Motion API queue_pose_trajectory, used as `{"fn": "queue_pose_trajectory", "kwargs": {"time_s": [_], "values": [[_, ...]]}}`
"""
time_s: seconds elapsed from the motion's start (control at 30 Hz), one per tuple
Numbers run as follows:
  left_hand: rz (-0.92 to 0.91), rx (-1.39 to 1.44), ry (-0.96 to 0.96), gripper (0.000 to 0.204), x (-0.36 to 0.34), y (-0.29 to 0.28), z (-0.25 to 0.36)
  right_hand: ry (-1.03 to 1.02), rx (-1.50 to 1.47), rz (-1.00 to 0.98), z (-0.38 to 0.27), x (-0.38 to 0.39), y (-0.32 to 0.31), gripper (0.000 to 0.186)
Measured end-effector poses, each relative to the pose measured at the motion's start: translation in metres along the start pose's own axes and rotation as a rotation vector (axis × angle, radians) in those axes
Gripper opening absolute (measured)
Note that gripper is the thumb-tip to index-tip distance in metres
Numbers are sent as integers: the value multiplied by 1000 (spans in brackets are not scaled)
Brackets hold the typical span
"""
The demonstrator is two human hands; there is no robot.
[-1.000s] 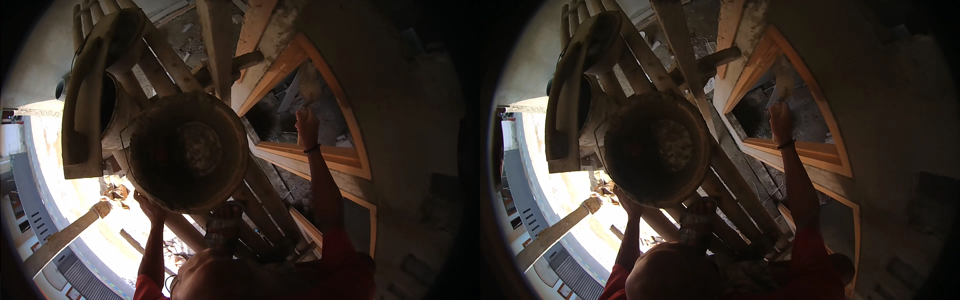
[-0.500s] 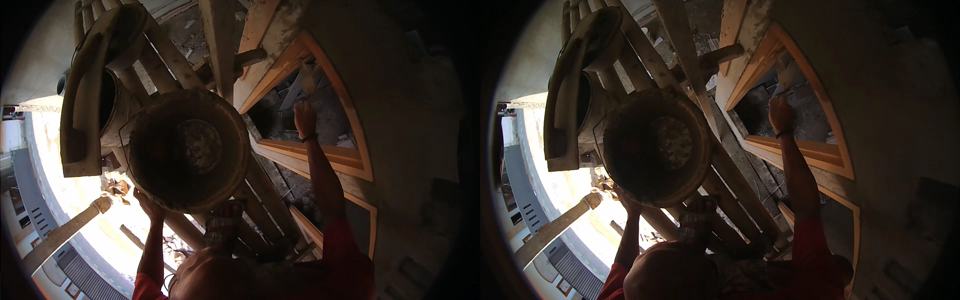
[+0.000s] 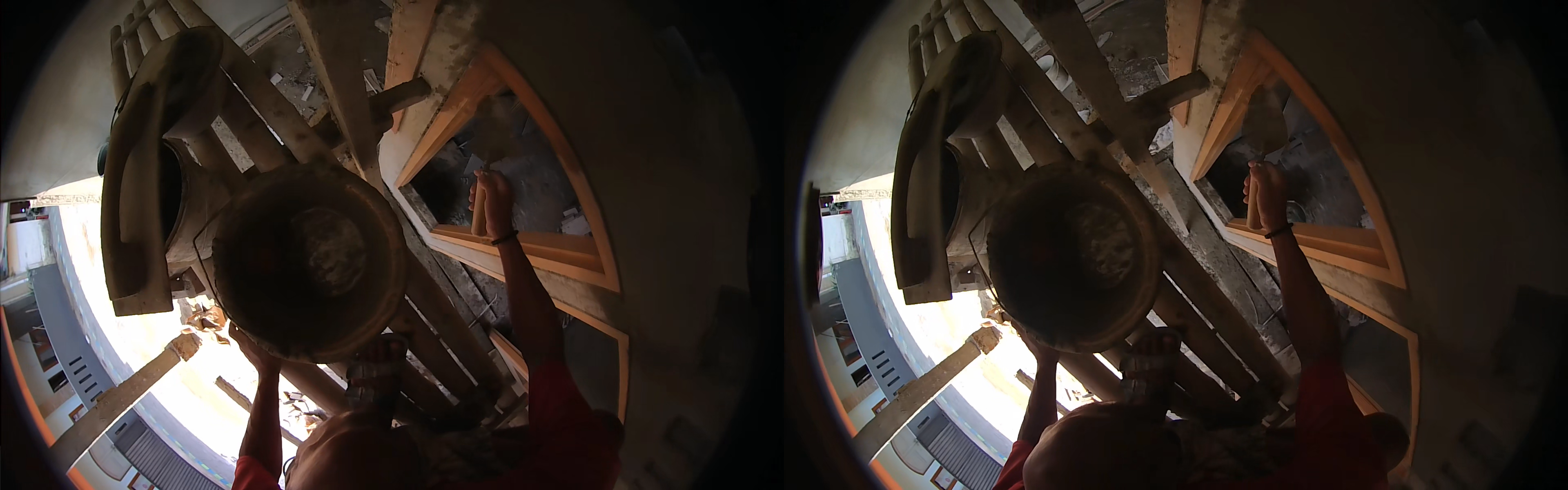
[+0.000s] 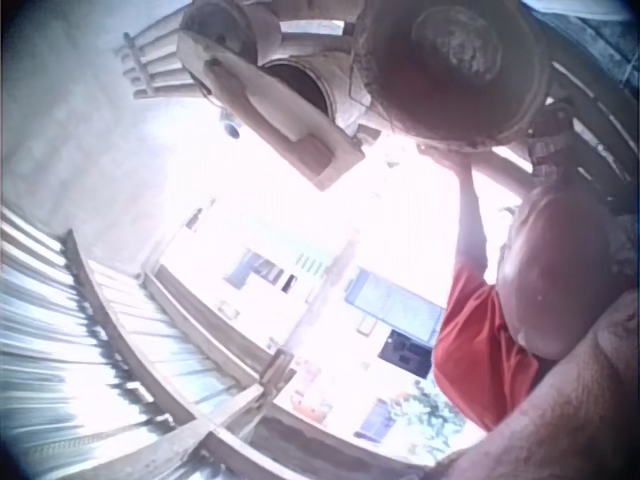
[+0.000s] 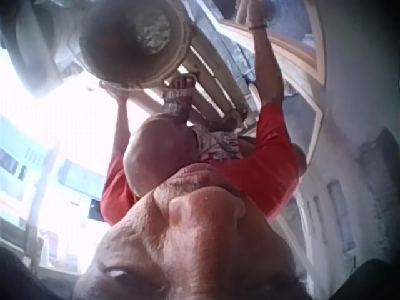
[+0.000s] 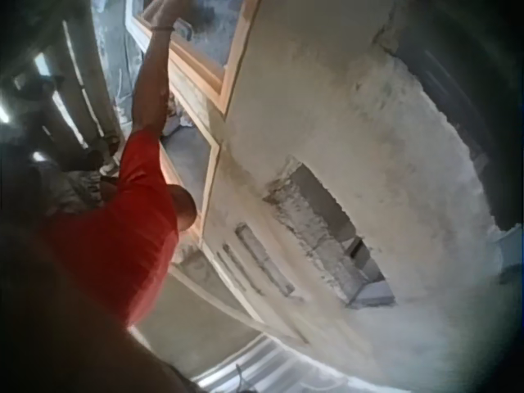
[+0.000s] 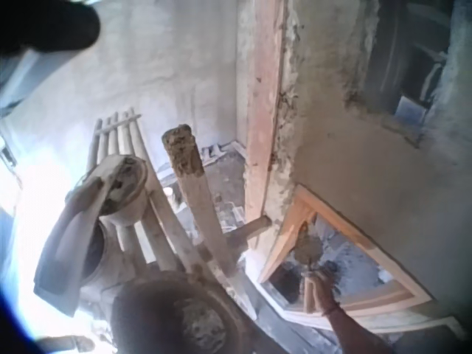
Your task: The person applies plaster to the exterior wall around a window frame using a trowel, then uses a wooden float to smooth the surface.
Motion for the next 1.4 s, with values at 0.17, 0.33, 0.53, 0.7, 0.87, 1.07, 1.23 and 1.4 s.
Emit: {"fn": "queue_pose_trajectory", "kwargs": {"time_s": [0.17, 0.33, 0.53, 0.7, 0.87, 1.07, 1.23, 1.4], "values": [[-2, -116, 121, 86, 2, 7, -11, 224, -612, -219, 28, -15, 17, 33], [-4, -39, 108, 85, 1, 4, -6, 219, -873, -312, 35, -34, 58, 31], [-12, -3, 83, 83, 0, 2, -2, 90, -957, -234, -28, -18, 104, 28], [13, -207, 175, 86, 2, -1, 3, 47, -992, -198, -60, -12, 118, 28], [-28, 4, 37, 85, -1, 6, -5, 63, -1015, -115, -45, -30, 111, 27], [-22, -80, 10, 88, -1, 0, 1, 37, -1004, -99, -92, -7, 130, 28], [5, 15, -18, 86, -2, 3, 1, 89, -1001, -83, -63, -20, 113, 26], [0, 14, -73, 83, 0, 0, 8, 21, -949, -162, -82, -4, 116, 29]]}}
Point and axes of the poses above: each hand's wrist, its own x-axis away from the middle knuckle, its own y-axis out of the palm, z = x × y, the point moved 5 cm from there along -x, towards the middle knuckle, and after that the axes turned 3 degrees about -z, right-handed, at the moved point
